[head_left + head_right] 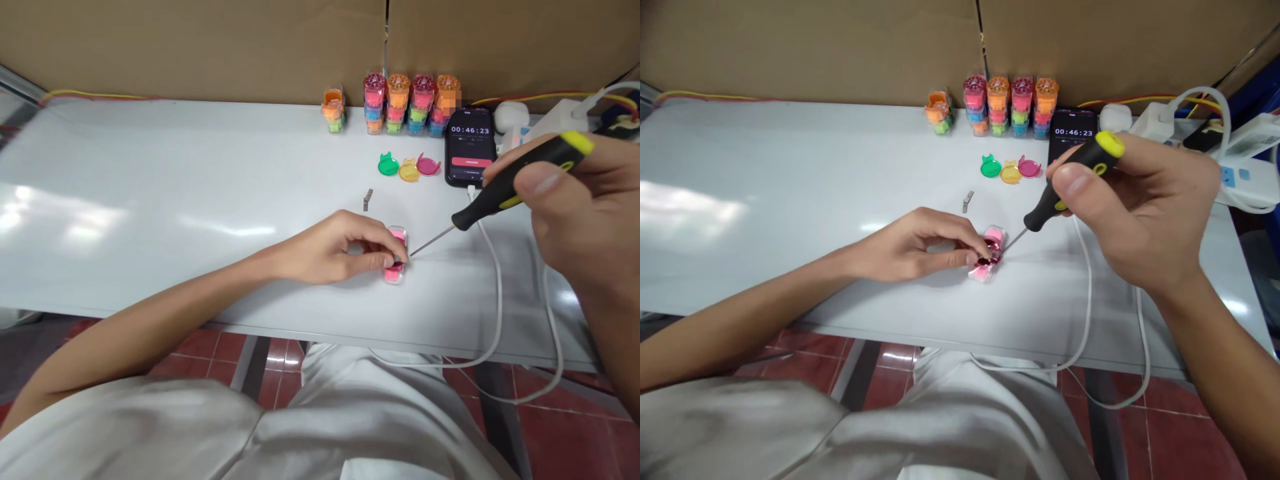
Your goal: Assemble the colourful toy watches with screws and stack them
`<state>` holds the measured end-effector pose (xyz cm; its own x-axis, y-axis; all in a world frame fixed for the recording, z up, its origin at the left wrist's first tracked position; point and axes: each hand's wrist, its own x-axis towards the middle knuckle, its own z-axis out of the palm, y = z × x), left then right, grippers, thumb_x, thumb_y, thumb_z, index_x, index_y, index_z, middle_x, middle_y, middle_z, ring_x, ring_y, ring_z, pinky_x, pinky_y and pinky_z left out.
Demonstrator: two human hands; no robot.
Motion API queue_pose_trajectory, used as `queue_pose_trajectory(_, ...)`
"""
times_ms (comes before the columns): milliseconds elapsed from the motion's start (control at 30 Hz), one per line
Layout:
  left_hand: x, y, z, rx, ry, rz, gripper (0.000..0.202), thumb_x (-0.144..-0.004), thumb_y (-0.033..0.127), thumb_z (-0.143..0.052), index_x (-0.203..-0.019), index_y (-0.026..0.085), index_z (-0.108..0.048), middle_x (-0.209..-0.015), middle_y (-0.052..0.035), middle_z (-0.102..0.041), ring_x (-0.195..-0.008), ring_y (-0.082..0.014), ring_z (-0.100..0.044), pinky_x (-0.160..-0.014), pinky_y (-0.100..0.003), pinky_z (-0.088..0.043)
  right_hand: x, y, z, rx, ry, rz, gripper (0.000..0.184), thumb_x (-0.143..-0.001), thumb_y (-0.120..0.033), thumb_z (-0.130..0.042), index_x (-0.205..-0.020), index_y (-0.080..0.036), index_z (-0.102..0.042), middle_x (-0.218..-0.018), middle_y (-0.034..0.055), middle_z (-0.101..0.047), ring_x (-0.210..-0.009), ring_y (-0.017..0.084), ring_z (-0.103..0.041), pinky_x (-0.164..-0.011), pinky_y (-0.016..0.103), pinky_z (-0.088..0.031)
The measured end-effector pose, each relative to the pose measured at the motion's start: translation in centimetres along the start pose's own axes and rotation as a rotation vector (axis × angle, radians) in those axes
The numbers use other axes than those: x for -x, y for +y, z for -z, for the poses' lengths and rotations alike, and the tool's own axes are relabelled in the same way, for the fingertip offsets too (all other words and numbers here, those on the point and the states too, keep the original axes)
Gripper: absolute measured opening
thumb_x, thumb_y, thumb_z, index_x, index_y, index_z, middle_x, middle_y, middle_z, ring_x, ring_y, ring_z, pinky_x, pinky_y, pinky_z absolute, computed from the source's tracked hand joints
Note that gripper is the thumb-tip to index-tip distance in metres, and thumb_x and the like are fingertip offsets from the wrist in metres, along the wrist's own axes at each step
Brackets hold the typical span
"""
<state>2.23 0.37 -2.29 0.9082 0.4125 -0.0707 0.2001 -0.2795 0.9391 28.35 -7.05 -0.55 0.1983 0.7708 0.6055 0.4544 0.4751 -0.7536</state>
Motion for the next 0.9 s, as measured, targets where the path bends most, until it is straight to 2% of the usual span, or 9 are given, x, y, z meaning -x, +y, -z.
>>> queue_pose_trajectory(67, 0.1, 0.3, -0.5, 0.010, -0.083, 0.001, 0.024, -0.101, 0.021, -0.064, -0.120, 0.017, -0.078, -0.112, -0.0090, -0.078, -0.097, -0.0156, -0.071, -0.083, -0.026, -0.055, 0.1, -0.2, 0.3, 0.010, -0.084, -0.042, 0.012, -0.090, -0.032, -0.073, -0.086, -0.023, -0.081, -0.070, -0.0014, -0.068, -0.069, 0.012, -0.062, -0.060, 0.029, -0.045)
queue_pose_trajectory(133, 0.3, 0.5, -0.9, 0.037, -0.114, 0.017, 0.027, -0.102, 0.022, -0.064, -0.125, 0.017, -0.075, -0.110, -0.0082, -0.078, -0.094, -0.0145, -0.071, -0.084, -0.026, -0.056, 0.1, -0.2, 0.6, 0.029, -0.161, -0.101, 0.015, -0.092, -0.034, -0.072, -0.086, -0.021, -0.080, -0.073, -0.0004, -0.069, -0.072, 0.013, -0.064, -0.063, 0.030, -0.047)
queue_pose_trajectory(200, 0.6, 0.8, -1.3, 0.034, -0.058, 0.034, 0.026, -0.101, 0.022, -0.066, -0.125, 0.015, -0.073, -0.105, -0.0067, -0.079, -0.090, -0.0134, -0.072, -0.082, -0.025, -0.056, 0.2, -0.2, 0.8, 0.030, -0.230, -0.152, 0.020, -0.095, -0.035, -0.069, -0.085, -0.019, -0.078, -0.075, 0.0009, -0.070, -0.073, 0.015, -0.066, -0.065, 0.031, -0.050)
queue_pose_trajectory(267, 0.8, 1.1, -1.4, -0.027, 0.026, 0.040, 0.020, -0.098, 0.021, -0.069, -0.116, 0.015, -0.075, -0.102, -0.0055, -0.080, -0.090, -0.0132, -0.073, -0.079, -0.023, -0.055, 0.2, -0.2, 0.7, -0.041, -0.275, -0.211, 0.022, -0.095, -0.032, -0.066, -0.080, -0.018, -0.074, -0.074, 0.0021, -0.070, -0.070, 0.017, -0.069, -0.063, 0.033, -0.054)
queue_pose_trajectory(367, 0.8, 1.4, -1.4, -0.109, 0.084, 0.024, 0.014, -0.096, 0.018, -0.072, -0.108, 0.015, -0.078, -0.103, -0.0046, -0.081, -0.089, -0.0122, -0.074, -0.075, -0.020, -0.054, 0.6, -0.4, 0.2, -0.281, -0.317, -0.476, 0.020, -0.094, -0.026, -0.060, -0.077, -0.018, -0.065, -0.073, 0.0018, -0.065, -0.066, 0.020, -0.072, -0.055, 0.033, -0.057)
queue_pose_trajectory(467, 0.7, 1.5, -1.5, -0.060, 0.115, 0.020, 0.016, -0.098, 0.015, -0.069, -0.110, 0.014, -0.078, -0.104, -0.0051, -0.080, -0.091, -0.0113, -0.073, -0.079, -0.020, -0.055, 1.3, -0.9, -0.5, -0.275, -0.490, -0.713, 0.010, -0.091, -0.021, -0.062, -0.081, -0.020, -0.060, -0.067, -0.0026, -0.063, -0.050, 0.013, -0.063, -0.041, 0.024, -0.047)
queue_pose_trajectory(533, 0.6, 1.3, -1.8, 0.008, 0.139, 0.031, 0.016, -0.098, 0.015, -0.068, -0.112, 0.013, -0.075, -0.102, -0.0050, -0.079, -0.091, -0.0114, -0.072, -0.082, -0.021, -0.057, 1.9, -1.2, -1.0, -0.142, -0.628, -0.735, 0.008, -0.088, -0.021, -0.066, -0.084, -0.021, -0.060, -0.065, -0.0052, -0.065, -0.043, 0.007, -0.054, -0.038, 0.018, -0.040)
queue_pose_trajectory(633, 0.5, 0.9, -2.1, 0.098, 0.162, 0.044, 0.015, -0.097, 0.016, -0.069, -0.112, 0.013, -0.069, -0.097, -0.0035, -0.077, -0.089, -0.0109, -0.072, -0.082, -0.022, -0.058, 2.6, -1.4, -1.7, -0.071, -0.734, -0.740, 0.014, -0.087, -0.024, -0.069, -0.081, -0.021, -0.057, -0.071, -0.0055, -0.069, -0.046, 0.005, -0.056, -0.041, 0.015, -0.042)
queue_pose_trajectory(900, 0.2, 0.5, -2.4, 0.174, 0.124, 0.051, 0.020, -0.096, 0.015, -0.068, -0.114, 0.013, -0.061, -0.094, -0.0022, -0.076, -0.084, -0.0108, -0.072, -0.079, -0.023, -0.058, 3.1, -1.3, -2.0, -0.039, -0.753, -0.769, 0.024, -0.088, -0.029, -0.068, -0.076, -0.021, -0.049, -0.080, -0.0045, -0.071, -0.049, 0.005, -0.055, -0.044, 0.018, -0.043)
